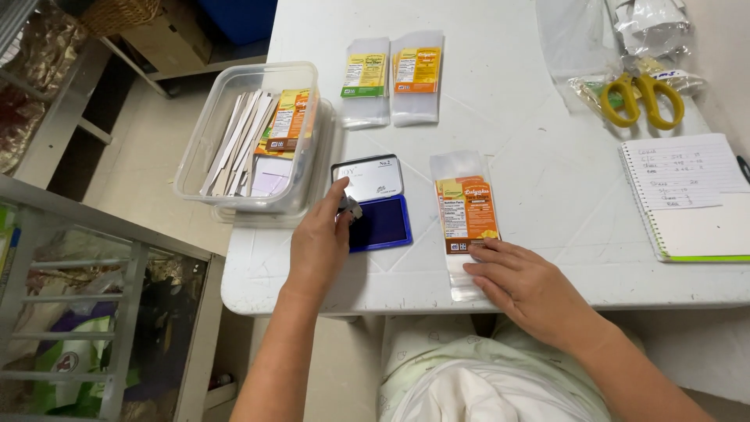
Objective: The person stamps orange labels on clear plastic bags using a blue ink pad and a rubber stamp. They repeatedly dip the stamp into the ink pad and press it onto the labels, then place the stamped bags into a plastic container.
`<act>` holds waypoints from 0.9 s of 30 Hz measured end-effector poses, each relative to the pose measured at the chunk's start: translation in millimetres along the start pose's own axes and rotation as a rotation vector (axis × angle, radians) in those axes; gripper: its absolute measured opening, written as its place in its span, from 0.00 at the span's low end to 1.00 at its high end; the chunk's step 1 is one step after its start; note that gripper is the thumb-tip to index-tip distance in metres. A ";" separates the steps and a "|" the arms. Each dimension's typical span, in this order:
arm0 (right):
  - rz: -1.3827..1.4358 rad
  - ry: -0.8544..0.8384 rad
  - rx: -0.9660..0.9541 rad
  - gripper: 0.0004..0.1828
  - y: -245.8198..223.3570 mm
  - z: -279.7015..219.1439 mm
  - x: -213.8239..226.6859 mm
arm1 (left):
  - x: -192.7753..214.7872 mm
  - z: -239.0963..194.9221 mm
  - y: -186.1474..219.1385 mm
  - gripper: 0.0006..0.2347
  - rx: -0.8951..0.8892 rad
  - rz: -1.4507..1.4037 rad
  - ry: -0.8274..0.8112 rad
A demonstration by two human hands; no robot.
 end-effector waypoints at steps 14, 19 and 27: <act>0.207 0.129 0.026 0.20 -21.7 -3.0 56.7 | 3.3 -2.3 6.2 0.23 0.008 0.014 -0.010; -0.139 0.507 0.183 0.21 0.7 -54.0 101.8 | 1.9 -2.6 6.5 0.23 -0.018 0.014 0.027; -0.310 0.134 -0.236 0.23 51.7 -72.1 75.9 | -1.6 -1.4 1.1 0.24 0.012 -0.014 0.005</act>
Point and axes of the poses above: each hand's wrist, its own z-axis towards the middle knuckle, its own x-axis out of the back of the hand, y = z × x, the point moved 8 cm from there along z, towards the middle knuckle, and after that the axes turned 14 degrees about z, right-handed, at the moved point
